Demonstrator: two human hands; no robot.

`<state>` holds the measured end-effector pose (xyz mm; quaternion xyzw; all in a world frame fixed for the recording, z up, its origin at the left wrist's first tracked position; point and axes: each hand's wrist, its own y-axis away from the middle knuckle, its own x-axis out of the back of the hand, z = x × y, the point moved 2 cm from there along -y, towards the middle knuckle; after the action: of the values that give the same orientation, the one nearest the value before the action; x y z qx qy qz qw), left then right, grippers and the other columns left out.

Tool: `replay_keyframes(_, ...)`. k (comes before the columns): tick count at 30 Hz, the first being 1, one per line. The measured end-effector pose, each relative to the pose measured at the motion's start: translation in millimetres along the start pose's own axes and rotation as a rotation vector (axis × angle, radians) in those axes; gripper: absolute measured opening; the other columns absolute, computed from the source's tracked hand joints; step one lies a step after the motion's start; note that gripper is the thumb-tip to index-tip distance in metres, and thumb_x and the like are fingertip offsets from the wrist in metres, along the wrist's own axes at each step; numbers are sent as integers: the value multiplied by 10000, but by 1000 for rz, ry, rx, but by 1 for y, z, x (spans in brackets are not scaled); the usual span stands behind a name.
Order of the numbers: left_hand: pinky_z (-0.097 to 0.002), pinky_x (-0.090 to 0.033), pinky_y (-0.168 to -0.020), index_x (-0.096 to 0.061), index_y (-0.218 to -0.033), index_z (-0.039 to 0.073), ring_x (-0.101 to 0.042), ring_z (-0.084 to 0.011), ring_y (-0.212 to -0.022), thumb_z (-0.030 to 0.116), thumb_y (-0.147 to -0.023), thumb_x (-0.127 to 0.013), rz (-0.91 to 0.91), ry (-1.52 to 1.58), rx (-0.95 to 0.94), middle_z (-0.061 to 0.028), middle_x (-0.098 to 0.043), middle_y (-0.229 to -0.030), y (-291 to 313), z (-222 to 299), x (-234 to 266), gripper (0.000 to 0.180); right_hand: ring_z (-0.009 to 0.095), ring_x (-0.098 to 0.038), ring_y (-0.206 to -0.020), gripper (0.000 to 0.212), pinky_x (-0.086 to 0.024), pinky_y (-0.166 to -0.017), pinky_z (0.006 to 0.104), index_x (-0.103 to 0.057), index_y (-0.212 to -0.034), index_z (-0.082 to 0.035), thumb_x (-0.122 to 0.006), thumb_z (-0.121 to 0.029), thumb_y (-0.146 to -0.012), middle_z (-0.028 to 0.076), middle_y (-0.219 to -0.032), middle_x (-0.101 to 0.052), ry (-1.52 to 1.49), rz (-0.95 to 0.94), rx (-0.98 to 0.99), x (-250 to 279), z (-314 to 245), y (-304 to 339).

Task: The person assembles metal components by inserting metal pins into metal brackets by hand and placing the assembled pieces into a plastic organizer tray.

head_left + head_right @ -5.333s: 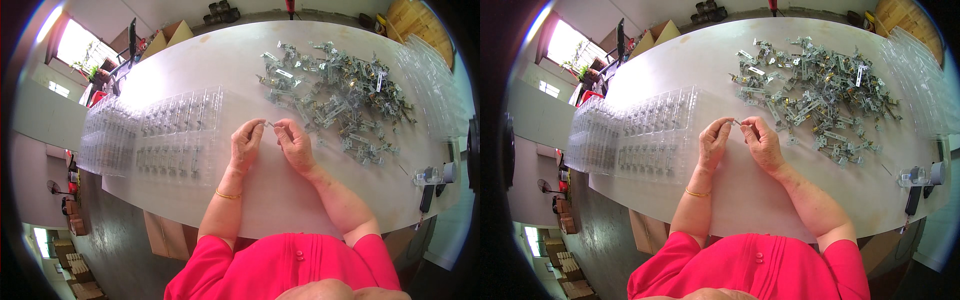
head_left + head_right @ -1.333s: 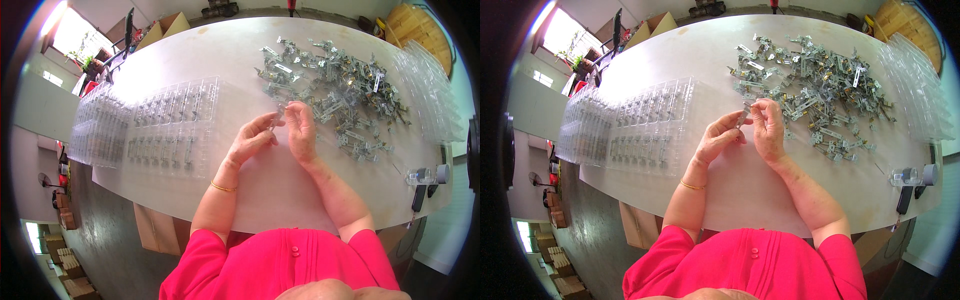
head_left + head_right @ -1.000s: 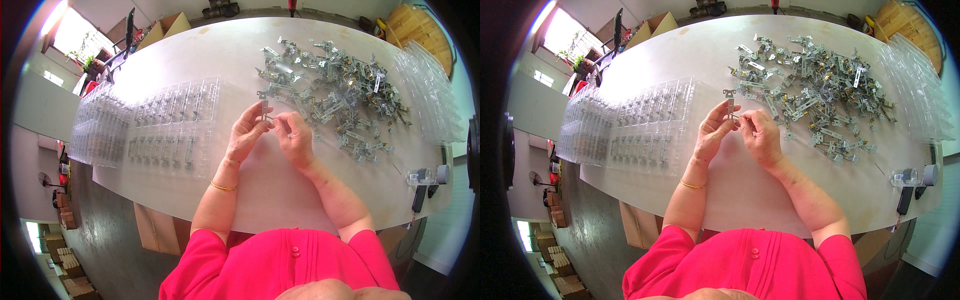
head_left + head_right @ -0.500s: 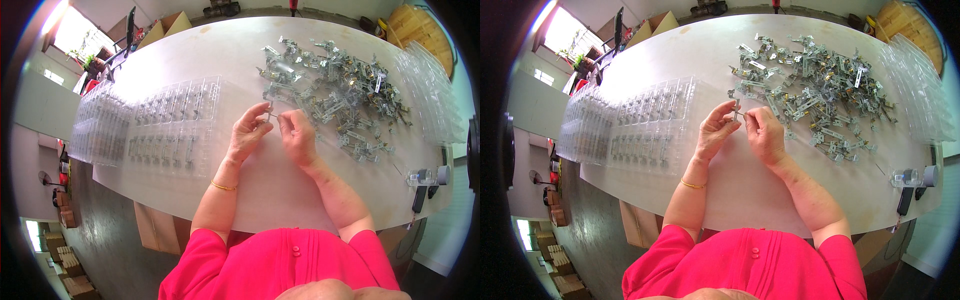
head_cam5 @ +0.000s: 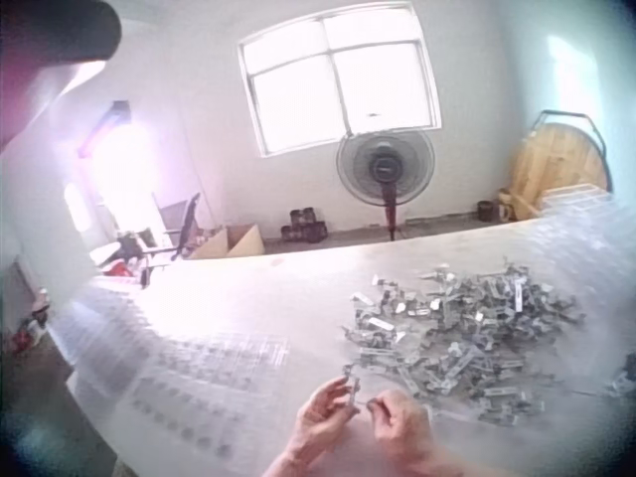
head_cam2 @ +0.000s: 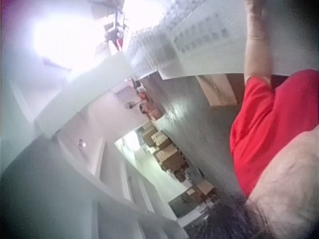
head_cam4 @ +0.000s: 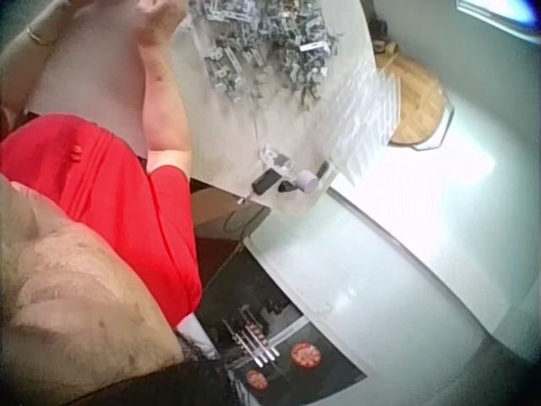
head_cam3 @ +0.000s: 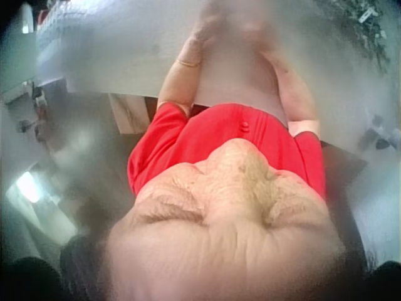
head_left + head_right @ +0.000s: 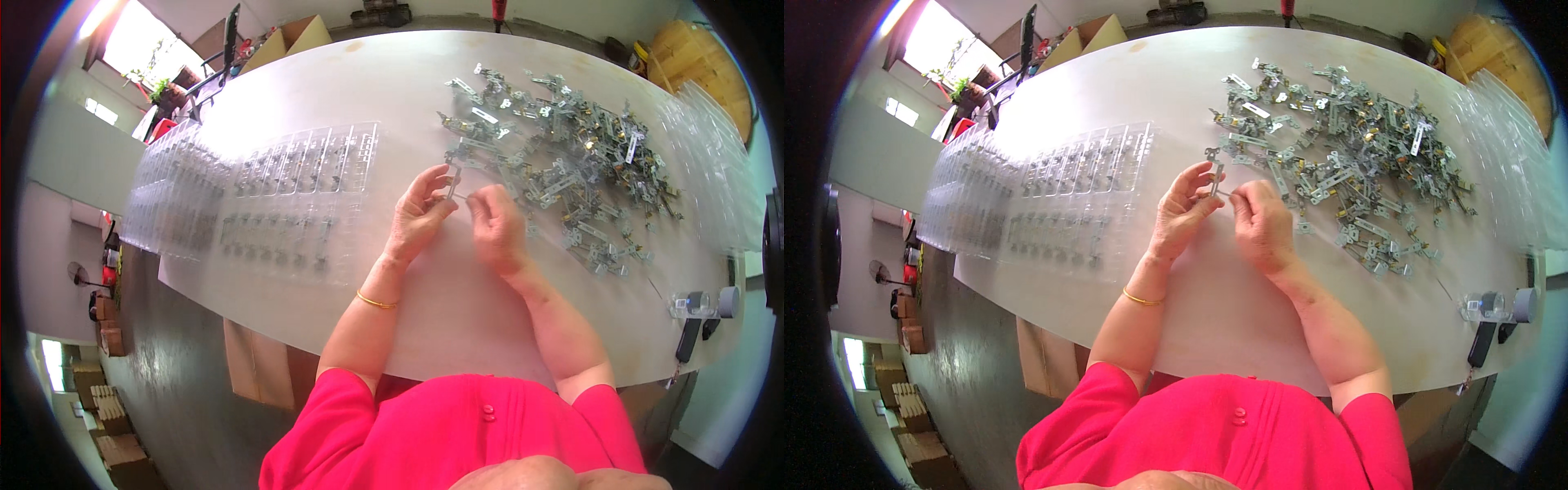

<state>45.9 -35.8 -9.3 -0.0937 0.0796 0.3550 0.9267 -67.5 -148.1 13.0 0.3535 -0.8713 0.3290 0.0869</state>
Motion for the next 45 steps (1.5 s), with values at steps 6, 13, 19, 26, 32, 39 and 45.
replay_keyframes(6, -304, -517, -827, -472, -1348, 13, -653, -162, -900, 77, -926, -634, -82, 147, 138, -148, -637, -1237, 5, 15, -2, 456, 99, -534, -812, 41, -466, -693, 253, -617, -991, -64, -625, -103, -983, 9, -888, -586, -322, 86, -196, -4, 30, -1)
replay_keyframes(13, -312, -526, -826, -519, -1290, -3, -654, -159, -880, 88, -920, -640, -262, 221, 209, -128, -642, -1227, 5, 18, -7, 399, 67, -566, -801, 38, -478, -724, 224, -595, -1036, -64, -569, -86, -1021, -6, -887, -614, -717, 35, -295, -5, 19, -5)
replay_keyframes(19, -307, -533, -773, -527, -1258, -7, -666, -168, -834, 80, -912, -620, -235, 214, 222, -156, -662, -1152, 7, 20, -5, 369, 70, -584, -800, 46, -485, -730, 229, -608, -1019, -63, -569, -87, -1019, -8, -872, -621, -670, 4, -295, -3, 18, -6)
replay_keyframes(26, -299, -537, -744, -556, -1198, -3, -674, -179, -800, 80, -872, -624, -266, 224, 296, -169, -676, -1067, 8, 19, -2, 343, 68, -562, -759, 59, -470, -697, 225, -611, -1023, -65, -573, -110, -1018, -14, -853, -610, -659, -27, -362, -1, 19, -4)
replay_keyframes(32, -320, -548, -788, -565, -1158, -3, -672, -179, -889, 73, -880, -667, -189, 153, 198, -143, -676, -1067, 9, 14, -9, 305, 65, -565, -748, 80, -482, -696, 226, -608, -1021, -57, -572, -128, -1021, -9, -845, -607, -667, 0, -349, -1, 16, -6)
replay_keyframes(39, -315, -550, -758, -602, -1019, -8, -675, -154, -833, 104, -878, -731, 25, -597, -274, -89, -709, -939, 8, 20, -19, 221, 65, -574, -752, 105, -532, -689, 243, -602, -1027, -43, -566, -141, -1026, -1, -875, -606, -605, 87, -326, 1, 14, -7)
replay_keyframes(45, -307, -545, -716, -638, -980, 1, -691, -174, -777, 102, -875, -727, 170, -751, -256, -115, -718, -854, 11, 37, -26, 170, 97, -625, -824, 110, -533, -693, 252, -600, -1069, -59, -572, -157, -1026, 10, -963, -614, -645, 115, -310, 1, 7, -7)
